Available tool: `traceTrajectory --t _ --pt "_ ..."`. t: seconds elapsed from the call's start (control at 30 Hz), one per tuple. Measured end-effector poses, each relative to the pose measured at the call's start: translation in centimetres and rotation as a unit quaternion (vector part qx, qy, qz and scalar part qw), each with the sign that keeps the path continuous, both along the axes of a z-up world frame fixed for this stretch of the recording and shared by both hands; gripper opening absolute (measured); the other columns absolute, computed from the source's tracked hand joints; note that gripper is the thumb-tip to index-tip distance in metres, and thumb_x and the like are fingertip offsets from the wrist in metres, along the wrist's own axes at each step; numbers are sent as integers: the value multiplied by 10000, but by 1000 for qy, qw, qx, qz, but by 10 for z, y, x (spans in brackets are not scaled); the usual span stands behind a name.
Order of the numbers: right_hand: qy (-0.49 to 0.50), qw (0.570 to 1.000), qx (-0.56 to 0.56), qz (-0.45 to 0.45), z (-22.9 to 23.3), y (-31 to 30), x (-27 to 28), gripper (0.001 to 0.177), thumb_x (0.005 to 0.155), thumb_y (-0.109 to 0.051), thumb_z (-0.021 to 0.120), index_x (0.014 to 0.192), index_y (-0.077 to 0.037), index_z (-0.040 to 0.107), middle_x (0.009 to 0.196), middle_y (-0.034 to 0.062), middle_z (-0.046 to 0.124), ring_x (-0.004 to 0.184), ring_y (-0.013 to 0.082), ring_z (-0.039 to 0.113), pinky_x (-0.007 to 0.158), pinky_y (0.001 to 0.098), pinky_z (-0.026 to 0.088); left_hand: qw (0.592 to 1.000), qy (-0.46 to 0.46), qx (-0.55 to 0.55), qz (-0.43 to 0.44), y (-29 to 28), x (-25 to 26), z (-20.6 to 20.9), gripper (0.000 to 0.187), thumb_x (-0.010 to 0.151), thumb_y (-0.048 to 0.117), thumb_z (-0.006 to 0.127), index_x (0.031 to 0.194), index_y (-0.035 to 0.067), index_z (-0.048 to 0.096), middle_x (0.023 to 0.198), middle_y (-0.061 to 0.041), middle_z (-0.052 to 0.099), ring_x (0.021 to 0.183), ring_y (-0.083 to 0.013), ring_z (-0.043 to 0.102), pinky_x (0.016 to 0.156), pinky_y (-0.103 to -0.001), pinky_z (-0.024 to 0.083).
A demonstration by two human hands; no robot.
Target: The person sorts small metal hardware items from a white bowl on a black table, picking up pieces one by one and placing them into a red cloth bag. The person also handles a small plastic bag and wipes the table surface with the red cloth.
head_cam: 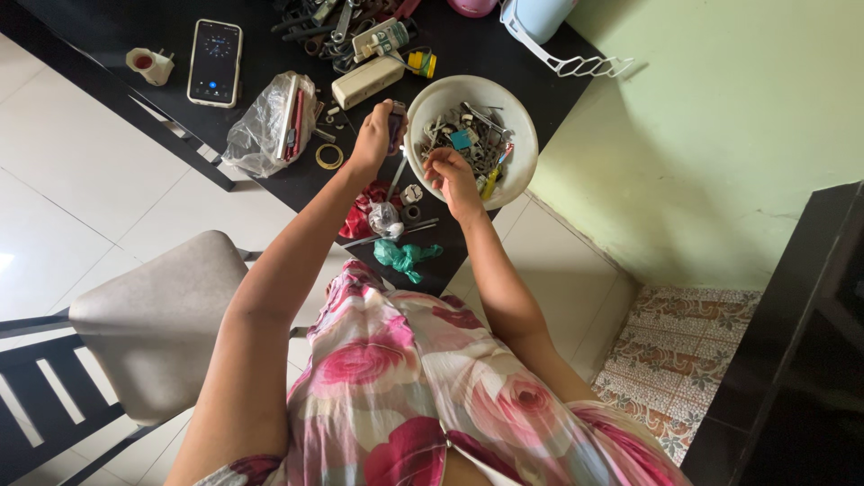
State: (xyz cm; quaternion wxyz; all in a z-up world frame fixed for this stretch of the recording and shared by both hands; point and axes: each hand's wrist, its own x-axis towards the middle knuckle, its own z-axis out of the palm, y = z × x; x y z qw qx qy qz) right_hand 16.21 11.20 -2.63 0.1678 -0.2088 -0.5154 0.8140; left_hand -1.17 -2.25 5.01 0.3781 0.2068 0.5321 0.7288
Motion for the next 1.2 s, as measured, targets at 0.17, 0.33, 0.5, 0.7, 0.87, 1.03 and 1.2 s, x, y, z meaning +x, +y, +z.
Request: traceTrajectory --t 0.17,0.33,0.5,0.7,0.87,1.03,1.2 --pt "0 1000 0 -2 0 0 0 115 973 -64 591 1062 -100 654 944 23 705 810 132 633 696 272 435 1000 -6 -24 -10 0 1 2 504 1051 460 359 888 55 610 657 -10 533 506 -112 470 475 -279 376" --pt "3 1000 -1 2 -2 1 1 106 982 -64 590 1063 -101 649 949 26 700 813 130 630 697 270 434 998 -55 0 -8 0 3 6 462 1032 418 371 901 54 626 697 -12 576 533 -112 492 495 -284 409" --pt "0 1000 -12 -4 -7 2 -4 122 977 -53 584 1073 -94 648 945 36 694 812 137 632 697 272 435 996 -65 -55 -10 -2 2 4 517 1032 501 356 885 84 625 683 -9 564 537 -109 510 496 -277 419" --pt "8 1000 -21 0 -3 -7 -20 121 981 -20 556 1067 -67 626 950 76 707 805 152 634 704 276 444 989 -13 -142 22 4 -30 -70 485 1015 402 362 1001 41 685 728 -12 604 610 -136 575 551 -312 473" --pt "17 999 -31 11 14 -17 -37 116 986 -7 545 1075 -49 607 974 97 711 835 168 653 718 281 468 907 281 -252 188 -25 -85 -139 339 1032 283 559 1164 7 703 922 -166 705 819 -306 703 753 -427 577" --pt "33 999 -36 19 29 -22 -45 142 986 -4 543 1115 -43 588 1010 110 711 872 180 661 760 279 484 813 344 -397 252 -52 -118 -134 304 973 168 641 1248 39 659 1144 -276 627 1009 -441 650 893 -511 527" --pt "53 996 -71 21 34 -25 -49 166 973 -21 530 1128 -47 586 1011 125 708 883 192 670 784 295 513 804 305 -454 234 -74 -116 -103 496 914 115 662 1395 112 537 1351 -212 492 1229 -431 534 1018 -491 459"
